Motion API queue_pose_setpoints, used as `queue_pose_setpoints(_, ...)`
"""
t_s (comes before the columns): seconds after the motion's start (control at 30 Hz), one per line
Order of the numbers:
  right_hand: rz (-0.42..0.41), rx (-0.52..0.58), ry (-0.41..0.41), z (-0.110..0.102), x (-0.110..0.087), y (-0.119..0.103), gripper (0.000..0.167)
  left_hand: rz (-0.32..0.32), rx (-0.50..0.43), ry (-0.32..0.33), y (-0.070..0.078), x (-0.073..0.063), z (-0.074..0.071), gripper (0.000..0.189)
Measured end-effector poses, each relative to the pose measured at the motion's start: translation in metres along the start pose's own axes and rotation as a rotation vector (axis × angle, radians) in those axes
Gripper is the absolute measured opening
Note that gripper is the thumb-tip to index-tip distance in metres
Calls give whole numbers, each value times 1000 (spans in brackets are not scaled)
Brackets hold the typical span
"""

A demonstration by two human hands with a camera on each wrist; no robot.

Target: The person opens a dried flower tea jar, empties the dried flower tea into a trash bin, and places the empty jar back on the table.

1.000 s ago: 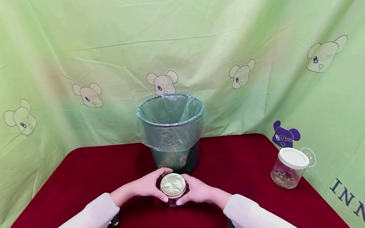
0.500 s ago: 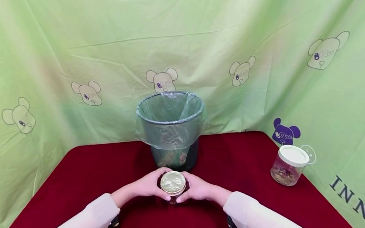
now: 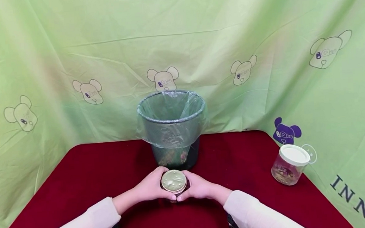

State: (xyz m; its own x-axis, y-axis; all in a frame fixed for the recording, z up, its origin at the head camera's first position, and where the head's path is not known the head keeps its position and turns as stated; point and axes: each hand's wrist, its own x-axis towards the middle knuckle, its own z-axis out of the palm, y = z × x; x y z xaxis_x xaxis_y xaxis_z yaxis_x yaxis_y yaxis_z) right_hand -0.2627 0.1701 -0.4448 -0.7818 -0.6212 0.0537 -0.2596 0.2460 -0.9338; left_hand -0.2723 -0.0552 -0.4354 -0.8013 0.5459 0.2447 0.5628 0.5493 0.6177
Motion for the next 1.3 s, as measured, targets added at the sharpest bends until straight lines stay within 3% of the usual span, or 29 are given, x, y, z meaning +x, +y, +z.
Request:
queue_pose_setpoints(0.2, 3, 12, -5, 0, -1, 1, 69, -23, 42, 21, 4, -3, 2, 83)
queue_pose_setpoints(0.37, -2, -1, -4, 0, -1, 1, 71, 8, 58, -21, 1, -2, 0, 90)
queue_pose_setpoints(0.6, -3, -39, 2, 1, -1, 2, 67, 70, -45, -160, -10, 8, -14, 92)
queue_pose_setpoints(0.83, 27, -50, 22, 2, -1, 1, 68, 39, -206, -295, -17, 17, -21, 88)
queue_pose_setpoints(1.1, 22, -42, 14, 2, 0, -1, 68, 44, -256, -358, -17, 24, -20, 88)
queue_pose_setpoints(1.3, 17, -31, 9, 1, 0, -2, 67, 65, -281, -354, -17, 26, -18, 79)
